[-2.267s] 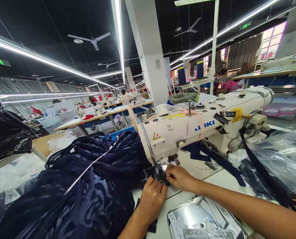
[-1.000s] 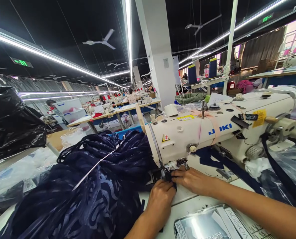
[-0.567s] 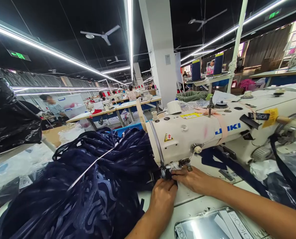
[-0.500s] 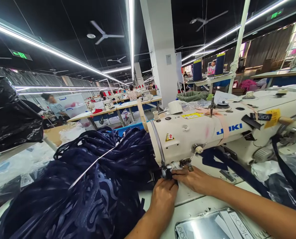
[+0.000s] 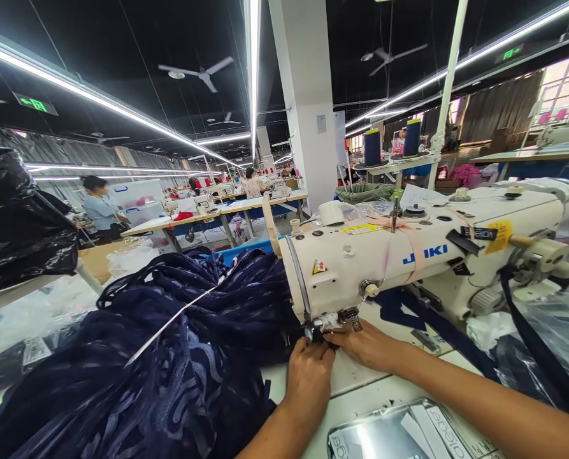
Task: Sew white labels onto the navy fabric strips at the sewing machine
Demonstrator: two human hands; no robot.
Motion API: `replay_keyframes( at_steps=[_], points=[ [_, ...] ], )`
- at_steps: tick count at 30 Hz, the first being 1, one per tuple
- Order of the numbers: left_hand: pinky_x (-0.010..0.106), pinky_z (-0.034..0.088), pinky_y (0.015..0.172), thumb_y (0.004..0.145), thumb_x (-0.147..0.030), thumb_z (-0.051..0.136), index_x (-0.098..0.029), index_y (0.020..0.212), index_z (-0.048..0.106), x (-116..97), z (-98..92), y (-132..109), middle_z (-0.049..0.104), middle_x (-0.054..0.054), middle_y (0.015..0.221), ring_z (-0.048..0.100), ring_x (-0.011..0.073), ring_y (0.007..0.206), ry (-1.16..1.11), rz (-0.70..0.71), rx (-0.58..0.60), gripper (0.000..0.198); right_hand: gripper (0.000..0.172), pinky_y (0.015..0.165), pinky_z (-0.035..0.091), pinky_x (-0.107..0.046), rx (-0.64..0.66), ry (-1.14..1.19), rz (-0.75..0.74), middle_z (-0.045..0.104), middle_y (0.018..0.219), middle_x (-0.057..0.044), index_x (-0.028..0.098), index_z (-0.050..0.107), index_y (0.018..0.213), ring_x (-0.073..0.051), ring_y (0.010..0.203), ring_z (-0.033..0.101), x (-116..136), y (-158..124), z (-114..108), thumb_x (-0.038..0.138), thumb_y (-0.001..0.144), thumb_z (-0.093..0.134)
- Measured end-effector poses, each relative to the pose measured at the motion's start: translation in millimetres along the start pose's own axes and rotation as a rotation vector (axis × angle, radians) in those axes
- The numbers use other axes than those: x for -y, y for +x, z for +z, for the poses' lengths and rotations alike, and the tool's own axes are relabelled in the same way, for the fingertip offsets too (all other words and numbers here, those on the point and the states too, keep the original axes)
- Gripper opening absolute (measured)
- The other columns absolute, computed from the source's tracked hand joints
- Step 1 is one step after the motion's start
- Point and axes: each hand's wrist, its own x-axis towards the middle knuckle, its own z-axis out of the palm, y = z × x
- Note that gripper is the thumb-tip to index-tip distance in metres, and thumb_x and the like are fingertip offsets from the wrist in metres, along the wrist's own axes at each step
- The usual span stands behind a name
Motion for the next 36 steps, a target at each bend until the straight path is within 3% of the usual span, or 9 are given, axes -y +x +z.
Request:
replay_keyframes(
  at_steps=[10,15,18,23,27,29,31,33,36],
  points=[
    [0.036,0.040,0.076,0.070,0.000,0.044,-0.016,0.073,0.057,-0.1,-2.6,0.8,0.066,0.001,0.070,0.061,0.0147,0.062,0.028,-0.030,-0.011,0.021,0.033,0.081,0.040,-0.036,-0.034,-0.027,0.026,0.063,0.099,-0.010,0.013,0.060,0.102,-0.023,0.089,0.055,-1.4,-0.5,5.5,0.006,0.078,0.040],
    [0.044,0.038,0.084,0.074,-0.007,0.043,-0.015,0.095,0.056,-4.0,-20.2,-8.9,0.066,0.005,0.082,0.061,0.0193,0.078,0.081,-0.042,0.011,0.026,0.031,0.086,0.036,-0.036,-0.058,-0.005,0.011,0.063,0.097,-0.009,0.013,0.062,0.098,-0.021,0.088,0.054,1.1,-1.2,-3.2,0.007,0.075,0.042],
    [0.045,0.040,0.083,0.072,-0.002,0.038,-0.016,0.095,0.057,6.7,-32.8,-16.7,0.066,0.005,0.080,0.061,0.0200,0.076,0.136,-0.048,0.036,0.033,0.024,0.084,0.036,-0.036,-0.010,0.033,0.025,0.064,0.089,-0.008,0.015,0.064,0.091,-0.020,0.082,0.054,5.3,-3.5,-10.0,0.013,0.075,0.046],
    [0.032,0.049,0.070,0.071,0.001,0.036,-0.017,0.086,0.060,40.9,-43.4,-11.4,0.068,0.004,0.077,0.063,0.0178,0.072,0.025,-0.243,0.106,0.033,0.026,0.077,0.041,-0.034,0.027,0.095,0.082,0.057,0.096,-0.008,0.016,0.061,0.098,-0.022,0.085,0.052,19.5,-8.7,-7.7,0.027,0.079,0.049],
    [0.030,0.049,0.069,0.069,-0.001,0.043,-0.017,0.089,0.060,46.6,-43.5,-1.2,0.067,0.003,0.084,0.063,0.0170,0.077,-0.108,-0.407,0.144,0.031,0.024,0.078,0.041,-0.036,0.015,0.090,0.117,0.055,0.100,-0.009,0.016,0.060,0.099,-0.024,0.089,0.050,25.4,-9.0,-3.2,0.026,0.081,0.048],
    [0.035,0.047,0.073,0.067,-0.003,0.048,-0.018,0.092,0.059,40.5,-42.4,0.5,0.065,0.004,0.090,0.060,0.0195,0.083,-0.089,-0.320,0.147,0.031,0.024,0.079,0.041,-0.036,0.011,0.107,0.117,0.054,0.100,-0.009,0.016,0.059,0.101,-0.023,0.089,0.050,24.8,-8.3,-2.7,0.025,0.081,0.049],
    [0.041,0.043,0.079,0.068,-0.005,0.051,-0.017,0.092,0.059,33.6,-39.9,0.1,0.063,0.006,0.095,0.057,0.0223,0.090,-0.039,-0.139,0.121,0.028,0.024,0.079,0.041,-0.036,0.017,0.133,0.125,0.055,0.099,-0.008,0.017,0.060,0.101,-0.023,0.089,0.050,23.0,-7.4,-2.9,0.023,0.080,0.049],
    [0.042,0.040,0.080,0.074,-0.007,0.049,-0.017,0.089,0.060,29.2,-35.4,-0.8,0.063,0.006,0.091,0.056,0.0221,0.089,0.000,0.007,0.090,0.021,0.023,0.079,0.041,-0.036,0.025,0.170,0.140,0.056,0.099,-0.008,0.017,0.060,0.100,-0.023,0.089,0.051,20.8,-6.6,-2.9,0.021,0.080,0.050],
    [0.040,0.039,0.079,0.078,-0.009,0.048,-0.017,0.079,0.060,28.5,-27.2,-1.3,0.063,0.004,0.080,0.056,0.0195,0.081,0.017,0.080,0.070,0.015,0.024,0.081,0.041,-0.036,0.020,0.243,0.160,0.057,0.103,-0.008,0.019,0.061,0.100,-0.022,0.092,0.052,17.0,-5.8,-1.9,0.018,0.079,0.050]
  ],
)
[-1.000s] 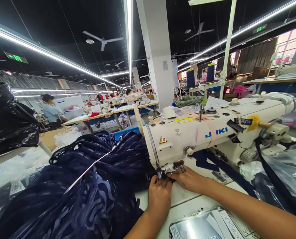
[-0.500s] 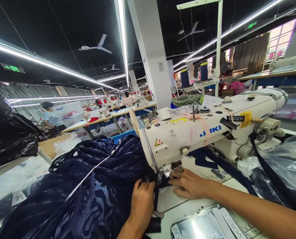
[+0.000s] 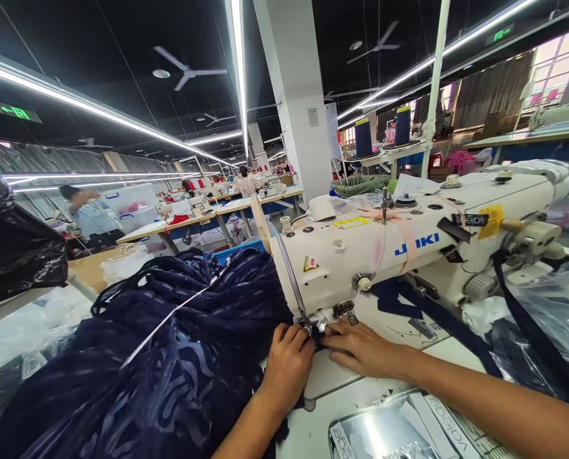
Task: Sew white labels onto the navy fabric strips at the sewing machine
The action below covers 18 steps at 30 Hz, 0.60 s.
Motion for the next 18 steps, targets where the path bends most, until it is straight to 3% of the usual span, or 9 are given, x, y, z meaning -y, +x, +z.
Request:
replay_keyframes(
  at_steps=[6,10,18],
  points=[
    [0.039,0.037,0.081,0.079,-0.009,0.050,-0.018,0.072,0.059,1.8,7.9,2.6,0.063,0.001,0.075,0.056,0.0169,0.078,-0.036,0.031,0.002,0.015,0.025,0.083,0.040,-0.030,-0.023,0.163,0.027,0.062,0.099,-0.005,0.021,0.065,0.097,-0.018,0.092,0.054,-9.8,0.9,-1.1,0.013,0.079,0.049],
    [0.035,0.041,0.076,0.080,-0.008,0.047,-0.017,0.072,0.059,0.9,7.9,3.3,0.064,0.002,0.075,0.056,0.0155,0.074,-0.063,0.039,0.040,0.017,0.023,0.082,0.041,-0.029,-0.054,0.142,-0.076,0.062,0.096,-0.005,0.019,0.065,0.095,-0.017,0.089,0.055,-12.5,-0.6,-1.3,0.013,0.080,0.047],
    [0.039,0.042,0.084,0.078,-0.005,0.041,-0.019,0.097,0.059,2.8,-1.3,-7.7,0.064,0.006,0.098,0.058,0.0184,0.092,-0.085,0.063,0.111,0.029,0.026,0.081,0.042,-0.032,-0.046,-0.026,-0.117,0.057,0.103,-0.007,0.019,0.061,0.099,-0.019,0.088,0.055,-5.8,-4.5,-2.8,0.013,0.083,0.041]
  ],
)
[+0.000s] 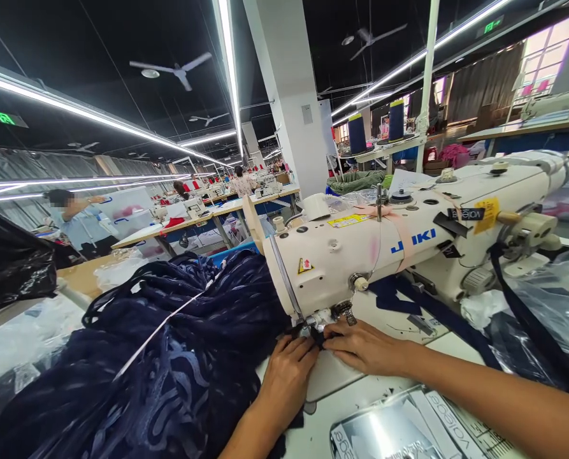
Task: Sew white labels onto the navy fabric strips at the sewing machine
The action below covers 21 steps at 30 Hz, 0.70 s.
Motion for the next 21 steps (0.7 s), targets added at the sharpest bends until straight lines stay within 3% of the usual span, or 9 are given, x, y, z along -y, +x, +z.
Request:
replay_keyframes(
  at_steps=[6,21],
  points=[
    [0.043,0.041,0.087,0.075,-0.003,0.042,-0.020,0.102,0.058,-2.3,-5.9,-5.0,0.063,0.007,0.105,0.056,0.0209,0.099,-0.011,-0.042,0.084,0.035,0.025,0.081,0.042,-0.032,0.023,0.017,-0.019,0.058,0.101,-0.007,0.018,0.061,0.098,-0.018,0.086,0.055,0.5,-0.5,-1.0,0.015,0.083,0.041],
    [0.046,0.035,0.091,0.068,0.003,0.042,-0.021,0.109,0.055,0.8,-6.4,-7.3,0.058,0.008,0.115,0.051,0.0228,0.106,-0.014,-0.090,0.166,0.049,0.027,0.086,0.040,-0.036,-0.009,-0.042,-0.001,0.056,0.108,-0.009,0.017,0.059,0.103,-0.020,0.096,0.053,-0.6,0.3,7.6,0.017,0.083,0.042]
  ],
)
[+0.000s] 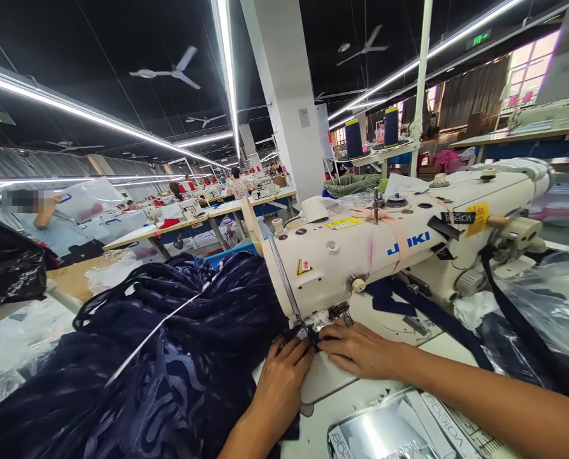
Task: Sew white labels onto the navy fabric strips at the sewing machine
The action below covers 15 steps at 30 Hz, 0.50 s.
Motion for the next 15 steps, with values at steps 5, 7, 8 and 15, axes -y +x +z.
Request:
replay_keyframes(
  at_steps=[5,7,8,15],
  points=[
    [0.049,0.034,0.093,0.070,0.003,0.041,-0.021,0.112,0.053,3.1,-3.7,2.9,0.055,0.007,0.118,0.048,0.0232,0.110,-0.007,-0.030,0.054,0.050,0.030,0.087,0.040,-0.037,0.042,-0.011,0.043,0.056,0.113,-0.011,0.016,0.057,0.110,-0.022,0.099,0.053,-0.5,1.7,-1.3,0.020,0.082,0.045],
    [0.049,0.033,0.094,0.071,0.003,0.041,-0.021,0.112,0.053,4.6,-3.7,4.8,0.055,0.007,0.119,0.047,0.0233,0.111,-0.007,-0.055,0.079,0.049,0.032,0.089,0.039,-0.036,0.067,-0.001,0.056,0.055,0.114,-0.011,0.015,0.056,0.111,-0.022,0.101,0.052,-0.2,3.0,-4.6,0.020,0.082,0.045],
    [0.049,0.033,0.094,0.071,0.003,0.041,-0.022,0.112,0.053,5.4,-3.5,5.8,0.054,0.006,0.119,0.047,0.0234,0.111,-0.005,-0.067,0.087,0.049,0.032,0.089,0.039,-0.036,0.077,0.005,0.063,0.055,0.115,-0.011,0.015,0.055,0.112,-0.022,0.102,0.052,0.1,3.7,-6.4,0.020,0.082,0.045],
    [0.041,0.038,0.088,0.070,0.002,0.043,-0.018,0.107,0.056,4.3,-5.6,11.6,0.058,0.007,0.113,0.051,0.0216,0.102,0.074,-0.091,0.033,0.044,0.034,0.090,0.038,-0.036,0.095,0.030,0.103,0.054,0.117,-0.010,0.012,0.055,0.113,-0.023,0.106,0.048,-0.4,5.9,-9.3,0.021,0.082,0.045]
  ],
)
